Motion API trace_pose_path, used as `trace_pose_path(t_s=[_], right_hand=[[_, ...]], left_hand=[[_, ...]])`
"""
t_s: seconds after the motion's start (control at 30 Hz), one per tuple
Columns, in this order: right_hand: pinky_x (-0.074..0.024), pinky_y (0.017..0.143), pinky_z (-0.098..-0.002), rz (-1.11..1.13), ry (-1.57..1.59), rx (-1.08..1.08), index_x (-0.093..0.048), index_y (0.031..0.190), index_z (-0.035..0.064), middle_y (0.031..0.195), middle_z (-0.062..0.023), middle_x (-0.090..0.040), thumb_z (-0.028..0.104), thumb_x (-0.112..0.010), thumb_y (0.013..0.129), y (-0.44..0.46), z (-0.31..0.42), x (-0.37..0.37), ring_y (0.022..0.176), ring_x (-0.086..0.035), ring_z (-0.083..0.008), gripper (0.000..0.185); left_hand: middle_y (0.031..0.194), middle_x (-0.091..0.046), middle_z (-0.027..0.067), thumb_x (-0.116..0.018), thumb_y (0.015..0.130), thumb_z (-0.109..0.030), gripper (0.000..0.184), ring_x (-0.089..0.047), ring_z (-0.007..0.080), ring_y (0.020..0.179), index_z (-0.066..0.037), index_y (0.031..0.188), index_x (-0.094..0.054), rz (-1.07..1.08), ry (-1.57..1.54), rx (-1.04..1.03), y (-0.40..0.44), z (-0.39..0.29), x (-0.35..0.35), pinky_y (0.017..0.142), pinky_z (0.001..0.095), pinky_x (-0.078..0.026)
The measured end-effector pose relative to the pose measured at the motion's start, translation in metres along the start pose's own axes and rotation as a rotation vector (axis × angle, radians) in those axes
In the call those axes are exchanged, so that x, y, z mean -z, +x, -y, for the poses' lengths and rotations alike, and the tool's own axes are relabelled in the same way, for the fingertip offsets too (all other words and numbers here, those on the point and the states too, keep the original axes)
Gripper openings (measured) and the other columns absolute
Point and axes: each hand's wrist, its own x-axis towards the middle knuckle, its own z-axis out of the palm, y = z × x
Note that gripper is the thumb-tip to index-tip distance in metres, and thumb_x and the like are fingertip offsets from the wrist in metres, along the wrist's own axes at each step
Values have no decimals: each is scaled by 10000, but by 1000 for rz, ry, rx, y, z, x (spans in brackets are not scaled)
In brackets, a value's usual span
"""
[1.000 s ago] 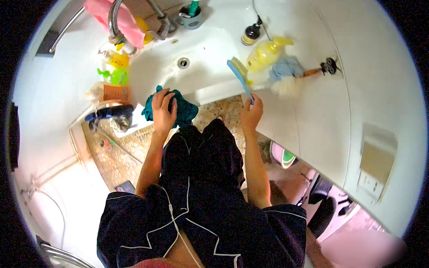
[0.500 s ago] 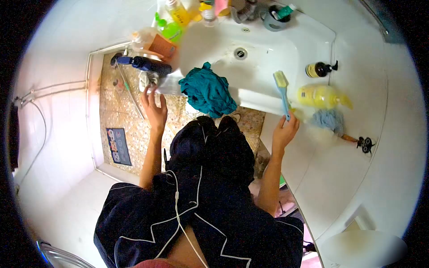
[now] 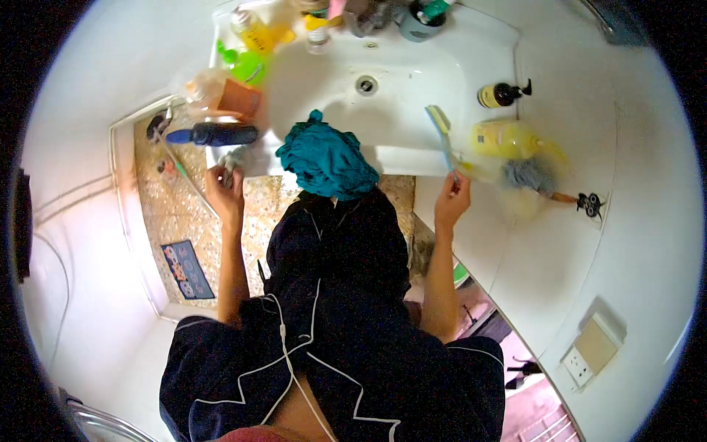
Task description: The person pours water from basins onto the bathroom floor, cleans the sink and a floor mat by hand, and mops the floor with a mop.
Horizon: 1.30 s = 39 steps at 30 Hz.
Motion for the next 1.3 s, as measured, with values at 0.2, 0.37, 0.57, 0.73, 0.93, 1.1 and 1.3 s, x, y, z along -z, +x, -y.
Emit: trace_pose_path(t_s=[0.2, 0.37, 0.57, 0.73, 0.93, 1.1, 1.3], right_hand=[[-393, 540, -236, -17, 98, -20, -573, 939, 0, 694, -35, -543, 171, -565, 884, 4, 7, -12, 601, -463, -89, 180], [-414, 559, -233, 49, 514, -310, -542, 906, 3, 696, -36, -551, 180, -541, 903, 17, -21, -21, 615, -485, -86, 177], [-433, 579, -230, 215, 536, -297, -501, 878, 20, 709, -40, -565, 196, -536, 911, 35, -30, -31, 638, -511, -92, 183], [-452, 603, -231, 259, 625, -318, -490, 895, 21, 737, -50, -589, 214, -535, 914, 51, -17, -32, 664, -538, -94, 199], [-447, 598, -233, 284, 617, -359, -495, 925, 12, 736, -59, -592, 204, -526, 917, 55, -21, -37, 654, -532, -95, 195], [-437, 593, -255, 229, 676, -381, -473, 896, 15, 715, -66, -559, 215, -511, 926, 58, -10, -37, 633, -505, -104, 205], [-446, 600, -286, 101, 893, -511, -455, 909, 24, 757, -101, -554, 199, -502, 929, 79, -3, -74, 639, -510, -139, 182]], left_hand=[[889, -533, 149, -667, 753, -66, 216, -539, 281, 758, 3, 891, -515, 92, -236, -118, 5, -91, -20, 692, 336, -453], [923, -545, 189, -659, 749, -85, 269, -549, 363, 805, 7, 963, -526, 206, -74, -216, 57, -117, -107, 717, 389, -458], [935, -554, 226, -628, 756, -111, 305, -552, 382, 857, -10, 1027, -533, 172, -54, -230, 105, -64, -240, 761, 412, -458], [959, -566, 236, -624, 749, -106, 233, -553, 371, 888, -7, 957, -590, 292, 150, -272, 116, -55, -273, 798, 420, -446], [975, -592, 208, -628, 726, -146, 286, -577, 381, 849, -65, 1000, -613, 545, 353, -192, 86, -74, -325, 750, 422, -481], [898, -619, 208, -597, 718, -127, 189, -591, 364, 835, -46, 887, -625, 820, 384, -285, 62, -85, -314, 751, 410, -489], [844, -626, 211, -608, 703, -163, 248, -597, 363, 823, -34, 914, -625, 965, 257, -298, 66, -94, -304, 761, 420, -487]])
